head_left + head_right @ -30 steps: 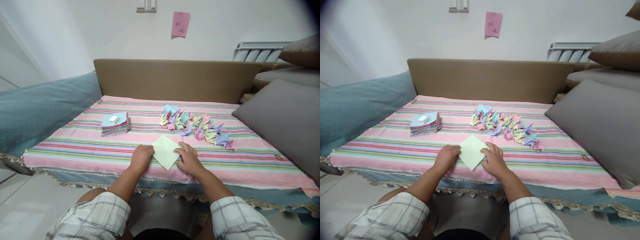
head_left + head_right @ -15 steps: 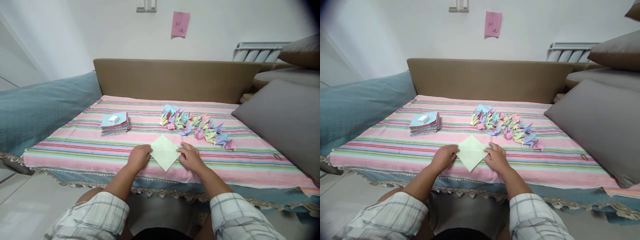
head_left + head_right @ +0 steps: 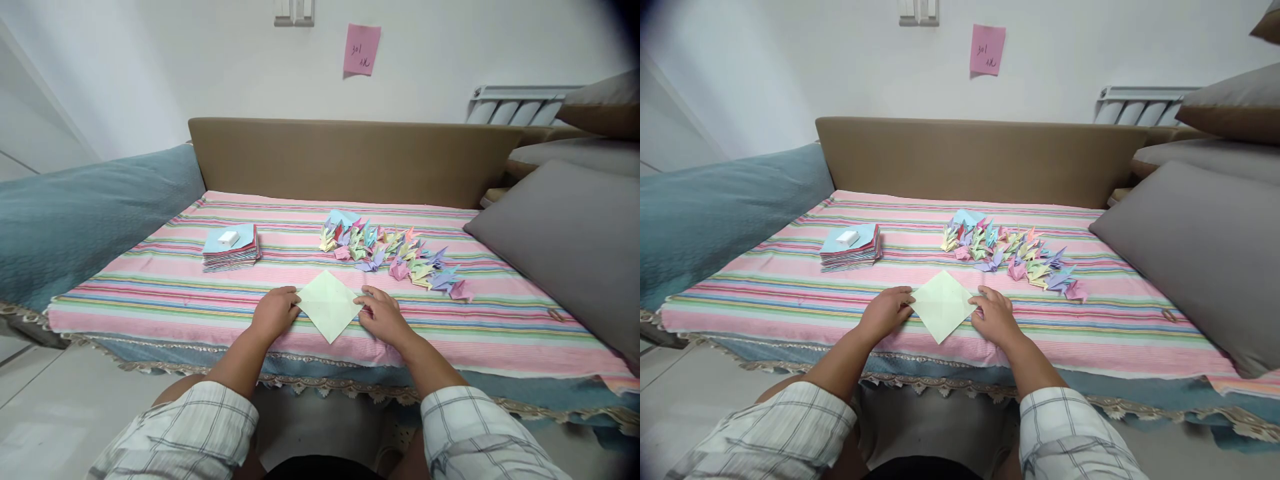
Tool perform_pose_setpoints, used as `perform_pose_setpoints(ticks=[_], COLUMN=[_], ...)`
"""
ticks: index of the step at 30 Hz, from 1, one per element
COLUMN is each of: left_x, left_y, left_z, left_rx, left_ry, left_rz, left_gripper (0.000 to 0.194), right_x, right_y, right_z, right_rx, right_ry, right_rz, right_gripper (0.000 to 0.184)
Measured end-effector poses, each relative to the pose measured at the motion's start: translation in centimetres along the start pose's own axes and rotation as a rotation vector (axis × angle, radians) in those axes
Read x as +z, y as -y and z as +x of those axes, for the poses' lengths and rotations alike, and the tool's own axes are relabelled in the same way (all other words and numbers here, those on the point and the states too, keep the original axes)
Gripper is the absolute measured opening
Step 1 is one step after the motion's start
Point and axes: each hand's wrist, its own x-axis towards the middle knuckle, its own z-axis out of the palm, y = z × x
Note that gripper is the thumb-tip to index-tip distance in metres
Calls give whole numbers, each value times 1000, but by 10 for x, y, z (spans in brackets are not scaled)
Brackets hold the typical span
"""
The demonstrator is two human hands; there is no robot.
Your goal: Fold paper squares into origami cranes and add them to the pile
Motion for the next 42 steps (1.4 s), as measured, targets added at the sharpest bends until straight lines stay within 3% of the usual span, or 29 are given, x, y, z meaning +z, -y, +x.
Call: perform_pose_setpoints(ticks=[4, 10, 14, 21, 27, 35, 42], left_x=[-1, -1, 0, 0, -2, -4, -4], left_y=[0, 0, 1, 2, 4, 1, -6], left_z=[0, 1, 1, 1, 2, 4, 7], left_rx=[-13, -3, -5, -30, -55, -97, -174], left_ry=[21, 10, 11, 12, 4, -26, -63], left_rz=[12, 2, -11, -28, -27, -8, 95], left_gripper=[20, 20, 20, 19, 17, 33, 29], right_x=[-3, -3, -1, 0, 4, 7, 11], right_y=[1, 4, 7, 5, 0, -3, -3], right_z=[-1, -2, -3, 0, 5, 11, 19], right_rx=[-15, -174, -219, -178, -101, 31, 51], right_ry=[16, 47, 89, 93, -13, -70, -157], right_rz=[15, 53, 30, 22, 97, 131, 46], right_gripper=[41, 52, 49, 45, 29, 32, 28])
